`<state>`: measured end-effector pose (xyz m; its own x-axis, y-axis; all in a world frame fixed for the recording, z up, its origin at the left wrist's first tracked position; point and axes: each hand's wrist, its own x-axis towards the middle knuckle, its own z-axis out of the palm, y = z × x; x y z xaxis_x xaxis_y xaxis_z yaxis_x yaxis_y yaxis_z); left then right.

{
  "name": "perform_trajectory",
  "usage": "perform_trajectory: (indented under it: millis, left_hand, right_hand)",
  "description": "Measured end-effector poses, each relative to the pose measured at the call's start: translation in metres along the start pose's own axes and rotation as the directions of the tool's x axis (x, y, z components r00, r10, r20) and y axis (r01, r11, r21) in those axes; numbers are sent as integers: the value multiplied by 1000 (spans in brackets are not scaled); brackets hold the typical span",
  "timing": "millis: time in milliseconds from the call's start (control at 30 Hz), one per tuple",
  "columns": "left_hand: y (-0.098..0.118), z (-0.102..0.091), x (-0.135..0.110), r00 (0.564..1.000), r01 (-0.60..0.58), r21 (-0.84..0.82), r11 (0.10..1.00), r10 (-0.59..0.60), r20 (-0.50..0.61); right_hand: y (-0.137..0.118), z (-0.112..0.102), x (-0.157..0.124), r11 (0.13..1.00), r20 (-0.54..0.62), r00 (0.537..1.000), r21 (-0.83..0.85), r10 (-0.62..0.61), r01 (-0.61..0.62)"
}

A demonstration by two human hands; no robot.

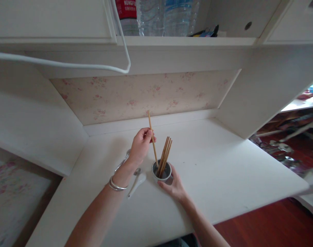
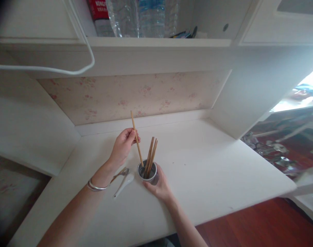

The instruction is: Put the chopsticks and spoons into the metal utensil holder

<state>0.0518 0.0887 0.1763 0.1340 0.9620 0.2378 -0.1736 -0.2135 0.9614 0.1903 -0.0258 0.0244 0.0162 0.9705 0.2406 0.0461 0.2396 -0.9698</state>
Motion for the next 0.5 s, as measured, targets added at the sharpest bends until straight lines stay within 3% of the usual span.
perform_trajectory:
  millis: [267,500]
  left_hand:
    - [-47,-5,-10,995,69,229,971,-85,61]
    - [-59,-5,-24,991,-61,484,873,-4,133]
  right_hand:
    - [5,-1,0,998,-14,1000,-65,-12,11]
    - [8,-1,0,999,-15,1000,-38,-11,11]
